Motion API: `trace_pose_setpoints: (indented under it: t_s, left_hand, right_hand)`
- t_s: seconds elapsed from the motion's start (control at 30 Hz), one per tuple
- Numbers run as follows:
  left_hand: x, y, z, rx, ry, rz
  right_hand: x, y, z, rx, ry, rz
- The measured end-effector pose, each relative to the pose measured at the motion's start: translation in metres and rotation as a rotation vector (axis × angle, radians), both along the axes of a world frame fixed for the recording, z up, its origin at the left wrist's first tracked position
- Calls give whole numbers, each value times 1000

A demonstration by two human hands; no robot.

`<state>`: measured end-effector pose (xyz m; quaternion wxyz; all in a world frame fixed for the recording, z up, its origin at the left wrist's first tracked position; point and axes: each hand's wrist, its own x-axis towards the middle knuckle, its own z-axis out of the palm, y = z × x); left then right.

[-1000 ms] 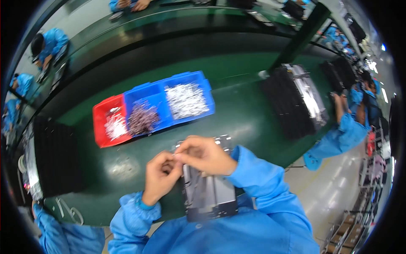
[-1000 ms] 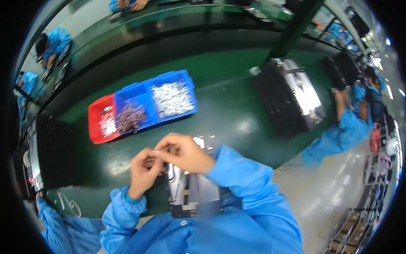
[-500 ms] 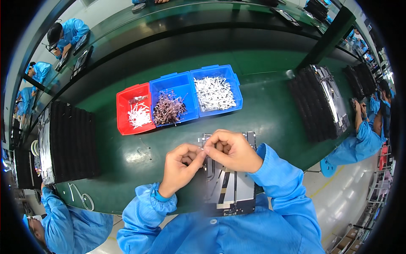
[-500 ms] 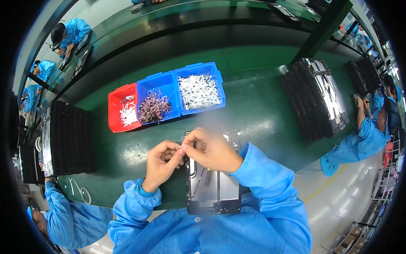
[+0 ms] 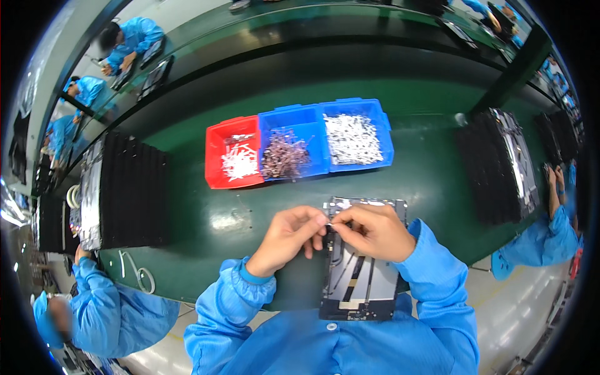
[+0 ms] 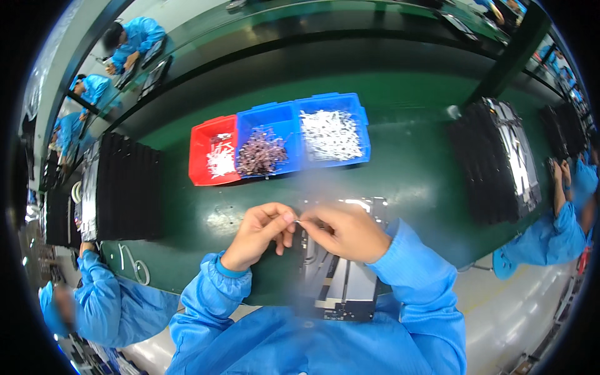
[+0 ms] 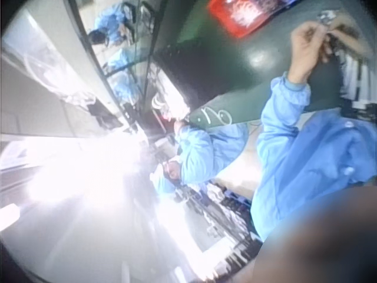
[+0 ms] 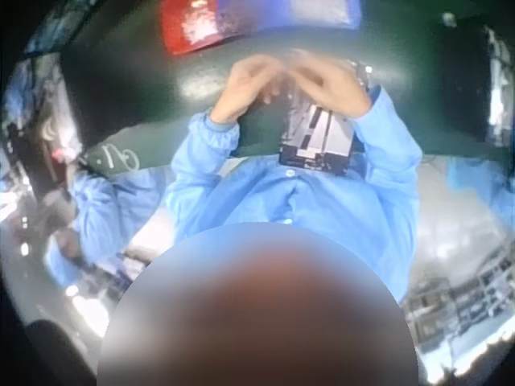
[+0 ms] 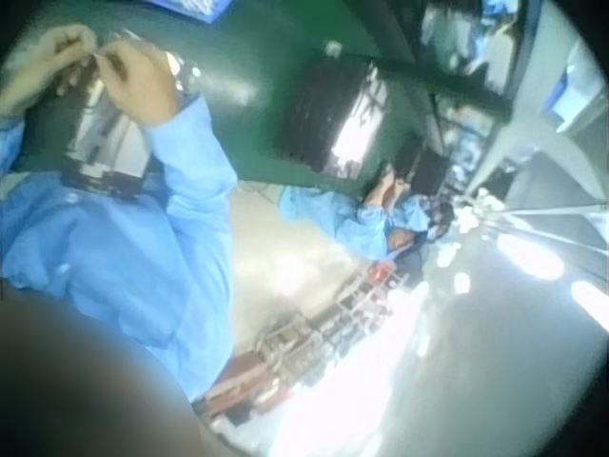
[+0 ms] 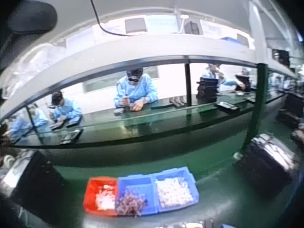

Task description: Assemble internal electronic components and wires into a tablet or mobile device chassis on a production line.

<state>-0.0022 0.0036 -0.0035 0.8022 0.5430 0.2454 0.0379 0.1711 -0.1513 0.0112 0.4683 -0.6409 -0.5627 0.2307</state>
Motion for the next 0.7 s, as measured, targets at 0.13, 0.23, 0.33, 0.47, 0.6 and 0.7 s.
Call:
trace_pose_setpoints:
  t_s: [0.13,0.23,0.33,0.47,0.6,0.7]
  left_hand:
    - [1,2,7,-104,-16,-43]
    - [-2,6,6,148,-25,211]
    - [-6,37,-2,575,-192,733]
    - [-28,89,-12,965,-55,923]
    - [-29,68,1,1411,60,822]
    - [-46,17,16,697,76,570]
  right_hand:
    - [-4,3,1,171,-79,-36]
    - [-3,1,1,242,-95,-73]
    - [0,-2,5,214,154,-175]
    - [0,-5,-2,167,501,-252]
    - [8,-22,-6,101,550,-235]
    - [9,-40,-18,137,489,-257]
